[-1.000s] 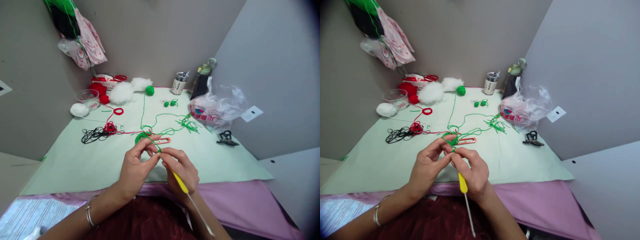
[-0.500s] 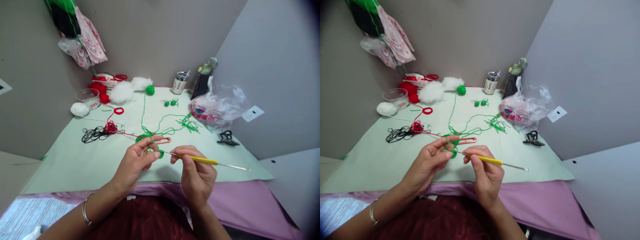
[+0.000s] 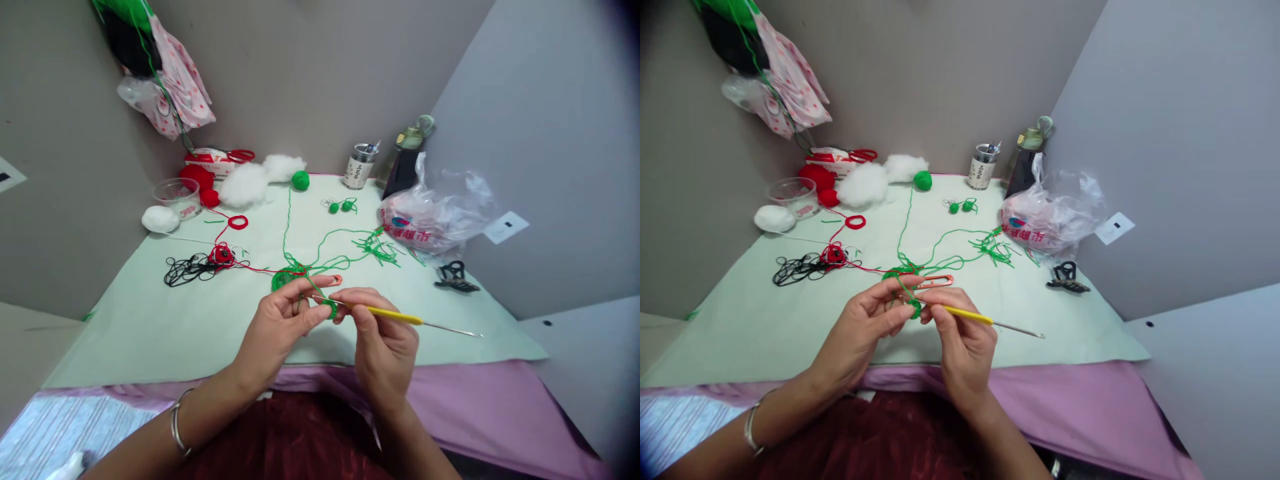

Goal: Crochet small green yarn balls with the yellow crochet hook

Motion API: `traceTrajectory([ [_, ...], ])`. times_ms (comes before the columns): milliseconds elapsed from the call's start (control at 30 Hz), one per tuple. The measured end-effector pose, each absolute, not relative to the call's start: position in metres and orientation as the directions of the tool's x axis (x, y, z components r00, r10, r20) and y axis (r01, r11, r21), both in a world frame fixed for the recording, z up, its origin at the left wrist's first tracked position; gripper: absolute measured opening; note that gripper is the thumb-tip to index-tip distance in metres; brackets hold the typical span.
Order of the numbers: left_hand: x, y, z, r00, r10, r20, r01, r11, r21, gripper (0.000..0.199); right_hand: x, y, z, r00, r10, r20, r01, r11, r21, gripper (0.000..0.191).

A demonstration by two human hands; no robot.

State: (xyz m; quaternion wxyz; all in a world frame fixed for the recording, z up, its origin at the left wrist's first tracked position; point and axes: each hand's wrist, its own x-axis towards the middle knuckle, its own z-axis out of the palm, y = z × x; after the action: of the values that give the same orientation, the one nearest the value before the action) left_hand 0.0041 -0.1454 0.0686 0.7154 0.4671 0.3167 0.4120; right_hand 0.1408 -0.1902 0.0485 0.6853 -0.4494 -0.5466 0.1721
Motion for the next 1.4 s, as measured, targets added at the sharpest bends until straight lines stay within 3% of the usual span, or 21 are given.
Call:
traceTrajectory([
  [133, 0.008, -0.144, 0.07, 0.5, 0.851, -0.16, -0.391, 0.387, 0.835, 0.037, 0.14, -0.192, 0.039, 0.202, 0.562, 0.802, 0.619, 0.561, -0.549, 0.033],
  [200, 0.008, -0.141, 0.07, 0.58, 0.786, -0.216, -0.404, 0.507, 0.761, 0.034, 0.144, -0.193, 0.037, 0.147, 0.545, 0.825, 0.662, 0.566, -0.492, 0.037],
  [267, 0.005, -0.139, 0.07, 0.608, 0.758, -0.235, -0.414, 0.556, 0.721, 0.027, 0.148, -0.193, 0.039, 0.234, 0.596, 0.768, 0.561, 0.563, -0.607, 0.032],
  [333, 0.003, -0.137, 0.07, 0.572, 0.789, -0.225, -0.44, 0.527, 0.727, 0.021, 0.15, -0.193, 0.044, 0.376, 0.669, 0.642, 0.335, 0.548, -0.767, 0.024],
  [400, 0.001, -0.137, 0.07, 0.533, 0.822, -0.201, -0.433, 0.469, 0.77, 0.018, 0.151, -0.192, 0.048, 0.432, 0.741, 0.515, 0.093, 0.531, -0.842, 0.022],
  [467, 0.002, -0.139, 0.069, 0.513, 0.842, -0.167, -0.395, 0.404, 0.825, 0.019, 0.15, -0.19, 0.05, 0.401, 0.787, 0.468, -0.018, 0.518, -0.855, 0.02],
  [667, 0.003, -0.141, 0.064, 0.509, 0.851, -0.127, -0.328, 0.328, 0.886, 0.032, 0.147, -0.188, 0.044, 0.368, 0.823, 0.432, -0.029, 0.475, -0.88, 0.018],
  [833, 0.0, -0.14, 0.064, 0.497, 0.859, -0.119, -0.308, 0.303, 0.902, 0.028, 0.15, -0.186, 0.044, 0.332, 0.871, 0.363, -0.251, 0.452, -0.856, 0.019],
  [933, -0.001, -0.14, 0.066, 0.5, 0.86, -0.105, -0.295, 0.283, 0.913, 0.026, 0.153, -0.187, 0.045, 0.298, 0.878, 0.374, -0.26, 0.452, -0.853, 0.02],
  [1033, -0.002, -0.14, 0.066, 0.492, 0.866, -0.086, -0.289, 0.256, 0.923, 0.024, 0.156, -0.19, 0.047, 0.288, 0.854, 0.433, -0.118, 0.48, -0.869, 0.022],
  [1133, -0.003, -0.14, 0.064, 0.447, 0.893, -0.047, -0.265, 0.183, 0.947, 0.022, 0.157, -0.196, 0.05, 0.246, 0.778, 0.579, 0.168, 0.554, -0.815, 0.023],
  [1267, 0.0, -0.14, 0.062, 0.392, 0.92, -0.017, -0.237, 0.118, 0.964, 0.025, 0.156, -0.2, 0.048, 0.058, 0.635, 0.77, 0.541, 0.628, -0.559, 0.025],
  [1400, 0.003, -0.14, 0.063, 0.451, 0.884, -0.122, -0.35, 0.301, 0.887, 0.036, 0.151, -0.199, 0.039, -0.088, 0.544, 0.834, 0.77, 0.569, -0.289, 0.039],
])
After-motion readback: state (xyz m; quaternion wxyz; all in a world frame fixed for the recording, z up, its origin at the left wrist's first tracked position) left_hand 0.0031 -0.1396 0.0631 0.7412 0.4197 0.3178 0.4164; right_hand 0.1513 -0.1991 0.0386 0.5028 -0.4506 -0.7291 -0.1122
